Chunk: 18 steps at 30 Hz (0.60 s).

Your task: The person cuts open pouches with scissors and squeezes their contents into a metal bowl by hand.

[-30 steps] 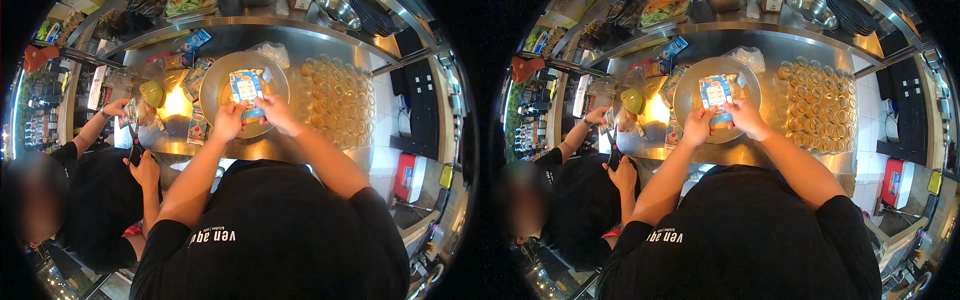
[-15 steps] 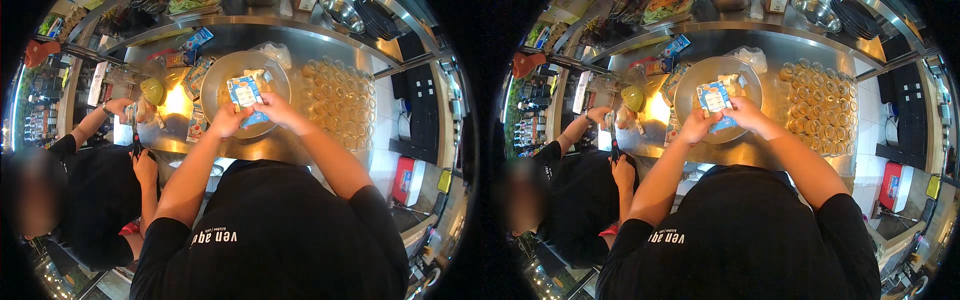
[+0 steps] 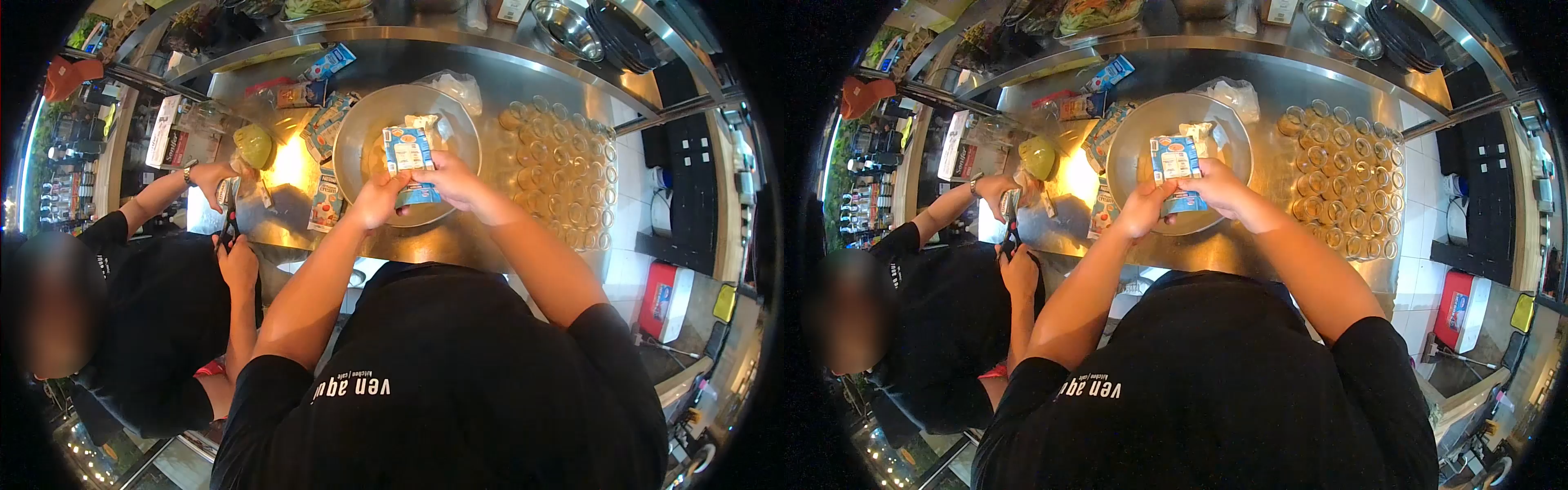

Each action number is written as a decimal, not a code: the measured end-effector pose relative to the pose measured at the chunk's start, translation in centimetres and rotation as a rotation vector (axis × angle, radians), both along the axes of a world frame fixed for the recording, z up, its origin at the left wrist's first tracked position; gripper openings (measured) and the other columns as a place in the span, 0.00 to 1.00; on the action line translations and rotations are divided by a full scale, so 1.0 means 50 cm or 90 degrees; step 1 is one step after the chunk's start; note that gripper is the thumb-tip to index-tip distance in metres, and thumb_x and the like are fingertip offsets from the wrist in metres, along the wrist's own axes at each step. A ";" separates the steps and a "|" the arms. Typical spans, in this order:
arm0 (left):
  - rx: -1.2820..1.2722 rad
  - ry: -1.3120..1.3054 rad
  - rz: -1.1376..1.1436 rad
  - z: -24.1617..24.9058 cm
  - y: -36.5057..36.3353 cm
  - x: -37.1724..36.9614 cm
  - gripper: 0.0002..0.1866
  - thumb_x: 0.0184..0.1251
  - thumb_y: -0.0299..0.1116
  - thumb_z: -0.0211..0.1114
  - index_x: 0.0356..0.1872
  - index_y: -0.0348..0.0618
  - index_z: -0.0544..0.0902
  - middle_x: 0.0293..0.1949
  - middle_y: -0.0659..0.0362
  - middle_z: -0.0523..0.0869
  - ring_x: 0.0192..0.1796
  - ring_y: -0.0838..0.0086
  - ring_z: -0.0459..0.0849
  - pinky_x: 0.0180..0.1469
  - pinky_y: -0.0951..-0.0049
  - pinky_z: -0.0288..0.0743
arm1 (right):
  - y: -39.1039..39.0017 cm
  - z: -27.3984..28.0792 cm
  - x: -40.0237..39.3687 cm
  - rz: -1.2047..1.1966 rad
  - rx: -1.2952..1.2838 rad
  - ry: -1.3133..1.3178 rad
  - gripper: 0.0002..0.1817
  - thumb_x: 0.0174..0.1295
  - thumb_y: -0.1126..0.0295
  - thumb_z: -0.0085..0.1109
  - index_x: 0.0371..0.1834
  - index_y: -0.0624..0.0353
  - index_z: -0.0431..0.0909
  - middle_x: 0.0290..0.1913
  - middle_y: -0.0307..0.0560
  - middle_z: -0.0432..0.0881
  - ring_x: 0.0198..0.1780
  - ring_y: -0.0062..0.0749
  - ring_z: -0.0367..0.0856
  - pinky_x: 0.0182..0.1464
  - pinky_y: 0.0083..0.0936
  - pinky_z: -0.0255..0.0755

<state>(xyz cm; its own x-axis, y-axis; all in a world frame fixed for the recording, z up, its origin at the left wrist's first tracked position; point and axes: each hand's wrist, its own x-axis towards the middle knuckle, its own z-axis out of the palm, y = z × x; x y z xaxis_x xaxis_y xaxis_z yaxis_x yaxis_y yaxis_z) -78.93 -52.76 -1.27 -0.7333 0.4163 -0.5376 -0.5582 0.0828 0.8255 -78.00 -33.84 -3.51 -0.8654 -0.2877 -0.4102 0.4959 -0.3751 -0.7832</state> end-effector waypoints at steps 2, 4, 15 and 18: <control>-0.005 -0.015 -0.050 0.006 -0.007 -0.006 0.15 0.83 0.42 0.59 0.53 0.41 0.84 0.40 0.63 0.88 0.36 0.78 0.83 0.34 0.73 0.78 | 0.000 -0.043 -0.005 -0.021 0.069 0.021 0.09 0.73 0.75 0.61 0.51 0.65 0.85 0.45 0.46 0.90 0.46 0.31 0.89 0.50 0.30 0.83; -0.173 0.173 -0.091 -0.041 -0.017 -0.024 0.17 0.81 0.43 0.59 0.46 0.38 0.85 0.33 0.55 0.88 0.29 0.69 0.84 0.32 0.65 0.77 | -0.008 -0.054 -0.007 -0.041 0.138 0.040 0.09 0.73 0.75 0.62 0.51 0.65 0.86 0.44 0.46 0.90 0.44 0.31 0.89 0.47 0.29 0.83; -0.331 0.443 -0.014 -0.018 0.052 -0.007 0.16 0.80 0.39 0.60 0.36 0.36 0.84 0.25 0.46 0.85 0.28 0.59 0.88 0.31 0.56 0.76 | -0.010 -0.062 -0.039 -0.112 0.611 -0.004 0.20 0.73 0.55 0.62 0.42 0.66 0.85 0.37 0.62 0.87 0.36 0.53 0.88 0.42 0.45 0.77; -0.237 0.258 -0.051 -0.021 0.032 -0.031 0.15 0.81 0.40 0.61 0.39 0.37 0.86 0.27 0.56 0.87 0.26 0.72 0.85 0.30 0.64 0.75 | -0.006 -0.052 -0.009 -0.081 0.608 0.142 0.22 0.76 0.53 0.57 0.43 0.65 0.86 0.38 0.66 0.86 0.40 0.60 0.87 0.44 0.48 0.77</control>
<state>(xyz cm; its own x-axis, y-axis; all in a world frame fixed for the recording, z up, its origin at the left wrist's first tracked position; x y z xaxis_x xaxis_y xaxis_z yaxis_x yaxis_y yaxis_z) -80.46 -51.18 -2.33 -0.8857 0.3151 -0.3410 -0.1824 0.4391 0.8797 -78.43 -34.17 -6.12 -0.9526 0.1799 -0.2455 0.3002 0.4220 -0.8555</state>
